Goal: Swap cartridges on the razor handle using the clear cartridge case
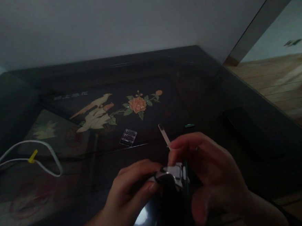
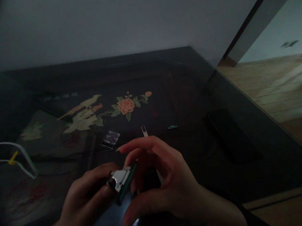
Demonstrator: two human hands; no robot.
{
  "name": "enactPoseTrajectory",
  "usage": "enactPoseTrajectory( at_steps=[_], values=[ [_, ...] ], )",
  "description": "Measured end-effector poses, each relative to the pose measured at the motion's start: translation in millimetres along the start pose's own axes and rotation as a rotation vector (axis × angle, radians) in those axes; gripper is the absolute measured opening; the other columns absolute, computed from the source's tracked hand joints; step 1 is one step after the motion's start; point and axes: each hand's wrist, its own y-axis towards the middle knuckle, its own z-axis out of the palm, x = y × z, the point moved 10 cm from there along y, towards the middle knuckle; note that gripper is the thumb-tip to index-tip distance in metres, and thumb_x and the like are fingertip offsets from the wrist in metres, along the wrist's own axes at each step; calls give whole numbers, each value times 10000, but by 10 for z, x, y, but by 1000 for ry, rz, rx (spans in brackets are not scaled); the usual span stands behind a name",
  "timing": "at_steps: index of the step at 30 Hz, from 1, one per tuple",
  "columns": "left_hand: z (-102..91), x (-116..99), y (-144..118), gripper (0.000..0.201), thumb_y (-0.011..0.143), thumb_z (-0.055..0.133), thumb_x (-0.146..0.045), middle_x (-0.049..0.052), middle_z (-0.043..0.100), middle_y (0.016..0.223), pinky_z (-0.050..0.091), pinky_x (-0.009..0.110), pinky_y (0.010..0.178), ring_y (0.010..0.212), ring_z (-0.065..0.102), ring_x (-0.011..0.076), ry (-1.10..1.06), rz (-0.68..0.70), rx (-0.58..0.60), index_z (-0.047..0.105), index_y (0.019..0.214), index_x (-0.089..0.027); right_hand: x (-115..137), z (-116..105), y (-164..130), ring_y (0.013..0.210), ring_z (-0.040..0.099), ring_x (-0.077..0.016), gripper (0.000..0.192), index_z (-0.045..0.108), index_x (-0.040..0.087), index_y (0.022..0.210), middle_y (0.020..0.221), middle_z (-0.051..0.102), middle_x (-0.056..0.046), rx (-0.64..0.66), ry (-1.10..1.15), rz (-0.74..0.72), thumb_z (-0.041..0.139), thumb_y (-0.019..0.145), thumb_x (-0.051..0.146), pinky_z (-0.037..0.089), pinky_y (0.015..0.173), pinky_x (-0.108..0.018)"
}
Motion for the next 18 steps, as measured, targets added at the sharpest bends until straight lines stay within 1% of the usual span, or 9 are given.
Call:
enactPoseTrajectory(
  at_steps=[2,3,5,7,8,10,14,17,18],
  values=[
    [-54,47,-18,174,911,587,-341,13,701,714,490,190,565,615,642,136,6,-30,-56,711,948,-224,-3,-32,-5,640,621,-104,703,639,321,1109,900,671,29,-43,12,-6,926,468,340,540,550,-182],
    [-84,70,-33,181,910,588,-345,16,702,712,488,193,555,613,641,138,3,-39,-88,714,954,-223,15,-54,-9,646,621,-111,660,640,307,1103,900,666,16,-67,12,-24,903,504,398,539,545,-188],
    [-144,110,-66,186,904,598,-350,15,699,707,470,186,521,596,626,132,-13,-53,-151,718,972,-226,103,-113,-22,635,622,-120,483,644,282,1095,891,658,-9,-120,-2,-104,795,680,476,532,523,-205],
    [-178,130,-88,174,901,607,-341,8,692,707,447,169,491,584,611,119,-33,-61,-185,720,983,-237,281,-151,-58,608,616,-126,300,664,269,1061,865,654,-15,-147,-56,-262,707,813,432,527,506,-227],
    [-185,127,-90,164,901,610,-330,5,692,713,441,162,485,584,609,114,-37,-61,-190,719,988,-243,377,-151,-85,607,617,-132,233,675,269,1042,855,654,-12,-147,-99,-345,702,835,372,531,513,-244],
    [-185,84,-76,148,902,611,-310,3,692,716,456,162,505,600,618,115,-22,-38,-183,718,981,-245,517,-124,-135,624,622,-146,205,690,270,1021,857,660,-10,-125,-188,-462,726,819,272,547,551,-277],
    [-128,-74,-24,152,921,580,-306,6,701,729,512,202,590,640,645,136,27,66,-111,698,1000,-252,540,-85,-150,671,624,-157,205,679,287,1050,892,675,-15,-92,-279,-459,681,856,219,558,609,-298],
    [-69,-127,-18,164,932,558,-298,20,715,772,523,213,606,672,660,148,45,107,-48,684,1027,-253,544,-72,-186,655,614,-152,206,661,305,1076,897,666,-10,-89,-307,-483,667,872,276,552,594,-295],
    [-63,-135,-21,166,931,559,-297,30,719,786,526,217,606,682,665,154,53,112,-41,684,1026,-244,498,-74,-177,659,613,-153,179,656,322,1066,903,665,-6,-87,-339,-440,643,888,326,550,595,-295]
  ],
)
